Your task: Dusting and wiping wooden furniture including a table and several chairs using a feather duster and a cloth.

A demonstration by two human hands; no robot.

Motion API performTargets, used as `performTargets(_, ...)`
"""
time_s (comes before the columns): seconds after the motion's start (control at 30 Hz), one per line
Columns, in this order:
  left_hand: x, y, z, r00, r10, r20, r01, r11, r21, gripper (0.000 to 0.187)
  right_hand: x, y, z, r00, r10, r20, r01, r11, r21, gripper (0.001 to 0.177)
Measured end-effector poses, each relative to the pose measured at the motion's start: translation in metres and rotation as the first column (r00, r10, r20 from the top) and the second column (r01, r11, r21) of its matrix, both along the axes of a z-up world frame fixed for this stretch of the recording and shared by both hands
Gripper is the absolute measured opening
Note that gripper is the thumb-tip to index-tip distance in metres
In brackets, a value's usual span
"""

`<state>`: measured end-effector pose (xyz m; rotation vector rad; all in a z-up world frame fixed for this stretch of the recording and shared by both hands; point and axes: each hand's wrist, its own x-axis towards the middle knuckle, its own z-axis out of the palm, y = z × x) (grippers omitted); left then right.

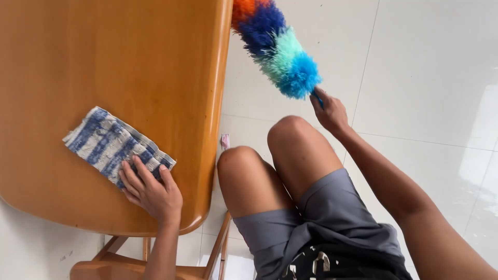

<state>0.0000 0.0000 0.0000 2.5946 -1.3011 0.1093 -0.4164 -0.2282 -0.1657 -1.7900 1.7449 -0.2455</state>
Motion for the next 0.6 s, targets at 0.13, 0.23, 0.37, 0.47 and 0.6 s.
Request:
performTargets(0.13, -0.007, -0.006, 0.009, 1.0, 0.01, -0.004, -0.009, 0.999, 0.032, 0.06, 0.067, -0.069, -0.023, 0.99, 0.14, -0.011, -0.14, 0.978, -0.157, 0.035)
performTargets(0.23, -0.015, -0.01, 0.019, 0.998, 0.067, -0.006, -0.066, 0.991, 0.119, 0.063, 0.11, -0.135, -0.027, 0.962, 0.263, 0.077, -0.238, 0.94, -0.243, 0.028)
performTargets(0.37, -0.012, -0.009, 0.015, 0.999, 0.019, 0.038, -0.022, 0.997, 0.077, 0.063, 0.163, -0.191, -0.04, 0.946, 0.312, 0.089, -0.279, 0.923, -0.264, 0.028)
performTargets(0.47, -0.011, -0.004, 0.014, 0.999, -0.012, 0.05, 0.009, 0.998, 0.066, 0.065, 0.145, -0.178, -0.032, 0.876, 0.48, -0.037, -0.462, 0.816, -0.347, 0.024)
performTargets(0.6, -0.007, -0.005, 0.011, 0.997, -0.056, 0.045, 0.054, 0.998, 0.031, 0.066, 0.042, -0.144, -0.011, 0.715, 0.68, -0.164, -0.698, 0.679, -0.226, 0.038)
